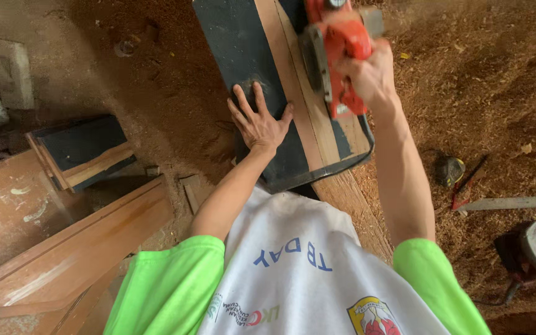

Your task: The person uses a handheld electric planer to smooth the surface of a wooden plank. They then measure and mark the wood with a tape measure and pencil, followed by cutting the plank with a circular saw. The person repeats the planing process on a different piece of wood.

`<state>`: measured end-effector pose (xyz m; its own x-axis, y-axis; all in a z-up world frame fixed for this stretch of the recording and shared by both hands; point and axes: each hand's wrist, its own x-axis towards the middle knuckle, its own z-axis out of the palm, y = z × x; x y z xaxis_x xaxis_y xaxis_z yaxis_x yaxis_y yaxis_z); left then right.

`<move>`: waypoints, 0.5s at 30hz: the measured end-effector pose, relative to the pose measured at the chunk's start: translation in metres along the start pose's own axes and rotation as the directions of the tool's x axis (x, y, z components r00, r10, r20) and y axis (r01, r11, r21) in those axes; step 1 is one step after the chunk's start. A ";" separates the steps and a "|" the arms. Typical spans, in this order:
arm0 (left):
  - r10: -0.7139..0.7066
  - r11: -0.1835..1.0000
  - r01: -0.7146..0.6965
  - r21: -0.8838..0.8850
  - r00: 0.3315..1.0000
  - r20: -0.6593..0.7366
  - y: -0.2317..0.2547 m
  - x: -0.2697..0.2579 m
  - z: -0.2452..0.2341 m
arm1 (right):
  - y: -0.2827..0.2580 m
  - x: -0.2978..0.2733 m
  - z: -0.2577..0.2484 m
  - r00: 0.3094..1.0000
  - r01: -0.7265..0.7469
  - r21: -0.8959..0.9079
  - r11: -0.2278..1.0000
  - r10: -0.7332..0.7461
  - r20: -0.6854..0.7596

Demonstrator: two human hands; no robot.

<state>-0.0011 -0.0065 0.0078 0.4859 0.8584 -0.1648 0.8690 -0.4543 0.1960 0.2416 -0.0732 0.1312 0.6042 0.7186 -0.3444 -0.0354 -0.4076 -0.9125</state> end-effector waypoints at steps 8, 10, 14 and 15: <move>0.010 1.000 -0.010 0.014 0.999 -0.051 0.000 -0.001 0.002 | -0.020 0.094 0.015 0.998 0.058 -0.013 0.998 -0.058 -0.018; 0.010 1.000 -0.010 0.004 0.998 -0.063 0.003 0.000 0.002 | -0.022 0.101 0.013 0.998 0.065 -0.013 0.998 -0.065 -0.016; 0.011 1.000 -0.012 -0.009 0.998 -0.061 0.000 -0.001 0.005 | -0.008 0.066 0.009 0.996 0.089 0.004 0.996 -0.089 -0.001; 0.007 1.000 -0.008 -0.010 0.999 -0.048 0.000 0.000 0.005 | -0.008 0.071 0.008 0.995 0.098 0.016 0.995 -0.098 0.008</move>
<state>-0.0003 -0.0079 0.0027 0.4870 0.8655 -0.1172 0.8643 -0.4582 0.2073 0.2780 -0.0141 0.1125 0.5982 0.7597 -0.2551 0.0112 -0.3263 -0.9452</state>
